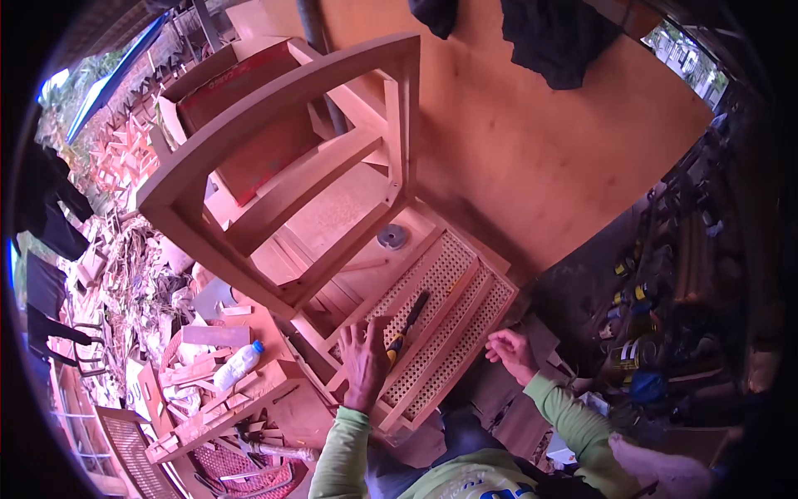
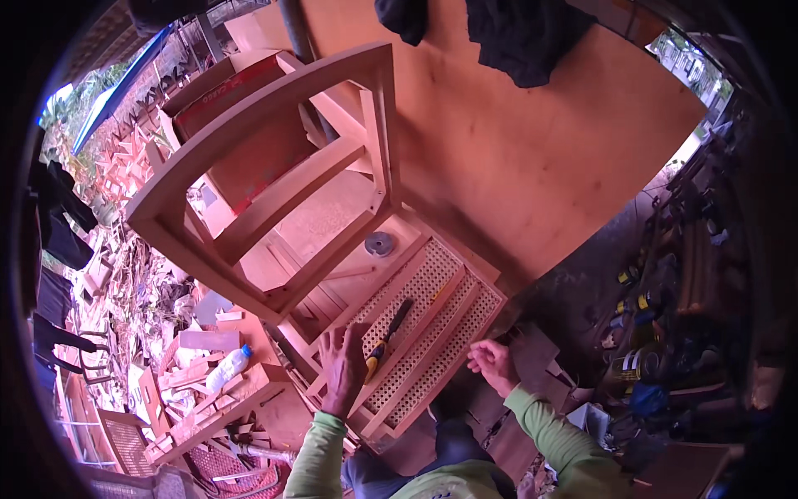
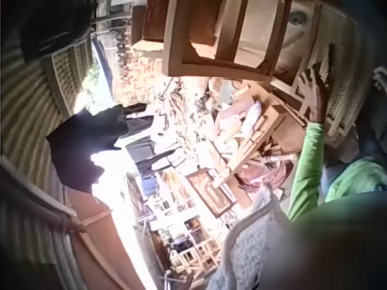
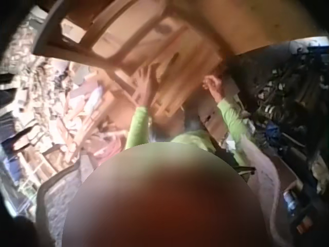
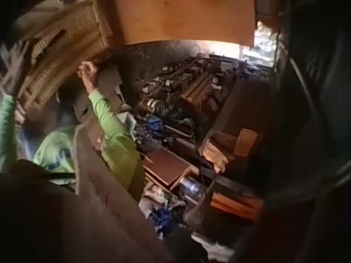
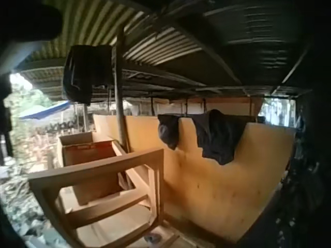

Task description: Sawing a piece of wood and inspecting a wooden chair frame in a workshop.

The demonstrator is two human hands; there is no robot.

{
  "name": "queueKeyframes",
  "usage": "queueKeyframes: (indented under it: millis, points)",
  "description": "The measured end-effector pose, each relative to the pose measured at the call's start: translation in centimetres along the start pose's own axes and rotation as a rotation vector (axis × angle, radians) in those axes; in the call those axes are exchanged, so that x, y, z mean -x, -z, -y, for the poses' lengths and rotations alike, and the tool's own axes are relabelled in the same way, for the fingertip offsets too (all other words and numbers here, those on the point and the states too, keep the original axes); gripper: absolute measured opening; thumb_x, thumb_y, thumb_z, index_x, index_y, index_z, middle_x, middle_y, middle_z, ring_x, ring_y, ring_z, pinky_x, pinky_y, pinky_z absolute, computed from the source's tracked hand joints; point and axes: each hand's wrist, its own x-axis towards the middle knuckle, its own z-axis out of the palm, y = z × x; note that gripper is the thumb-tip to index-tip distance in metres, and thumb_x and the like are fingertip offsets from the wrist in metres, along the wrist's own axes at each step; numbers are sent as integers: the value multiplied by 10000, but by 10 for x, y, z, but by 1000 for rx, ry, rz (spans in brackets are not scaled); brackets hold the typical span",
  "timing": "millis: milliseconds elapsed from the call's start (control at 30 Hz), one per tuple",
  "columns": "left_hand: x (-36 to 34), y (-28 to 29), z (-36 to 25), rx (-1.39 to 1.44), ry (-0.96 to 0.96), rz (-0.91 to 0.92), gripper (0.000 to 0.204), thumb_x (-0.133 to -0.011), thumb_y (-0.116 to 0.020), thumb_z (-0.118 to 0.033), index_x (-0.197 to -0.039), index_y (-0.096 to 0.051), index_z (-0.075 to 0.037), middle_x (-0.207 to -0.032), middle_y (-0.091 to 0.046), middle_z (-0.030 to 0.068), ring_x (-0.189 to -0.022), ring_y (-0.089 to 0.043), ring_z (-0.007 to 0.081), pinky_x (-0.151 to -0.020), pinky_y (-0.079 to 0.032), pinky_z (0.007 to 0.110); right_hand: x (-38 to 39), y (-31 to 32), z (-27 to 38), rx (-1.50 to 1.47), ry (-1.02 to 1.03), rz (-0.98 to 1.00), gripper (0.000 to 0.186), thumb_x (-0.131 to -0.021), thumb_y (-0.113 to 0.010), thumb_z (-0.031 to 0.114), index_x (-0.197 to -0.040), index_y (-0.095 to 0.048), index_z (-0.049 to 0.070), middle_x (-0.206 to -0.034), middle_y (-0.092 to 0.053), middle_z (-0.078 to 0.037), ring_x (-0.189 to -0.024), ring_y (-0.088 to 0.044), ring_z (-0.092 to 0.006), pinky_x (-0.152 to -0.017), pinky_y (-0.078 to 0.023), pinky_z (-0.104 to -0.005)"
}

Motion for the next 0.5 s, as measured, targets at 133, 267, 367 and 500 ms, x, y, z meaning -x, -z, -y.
queueKeyframes:
  millis: [133, 267, 367, 500]
  points:
    - [-14, -52, 20, -45, -34, 52, 434, -823, -689, -39, -1234, -696, -175, -1125, -601, 122, -1046, -564, 346, -896, -478, 482, 28, 34, -38, 5, -124, 28, 178, -1059, -639, 128, -1178, -667, -1, -982, -746, -107, -792, -741, -168, -702, -612, -296]
    - [-31, -76, 30, -53, -51, 55, 411, -842, -658, -37, -1231, -698, -163, -1128, -600, 130, -1037, -569, 343, -895, -483, 482, 51, 57, -78, -57, -232, -36, 163, -1055, -642, 120, -1161, -663, -2, -968, -746, -106, -777, -742, -169, -686, -606, -290]
    - [-39, -82, 27, -74, -54, 59, 389, -847, -650, -40, -1214, -702, -157, -1125, -598, 127, -1016, -574, 342, -887, -488, 480, 55, 59, -91, -59, -216, -47, 162, -1052, -638, 103, -1175, -661, 0, -961, -745, -111, -768, -743, -172, -684, -608, -293]
    - [-37, -82, 35, -84, -54, 60, 386, -834, -656, -47, -1203, -704, -151, -1118, -593, 118, -992, -572, 344, -877, -493, 473, 28, 40, -74, 12, -145, -31, 143, -1046, -630, 78, -1158, -667, -3, -973, -742, -107, -789, -738, -161, -687, -611, -292]
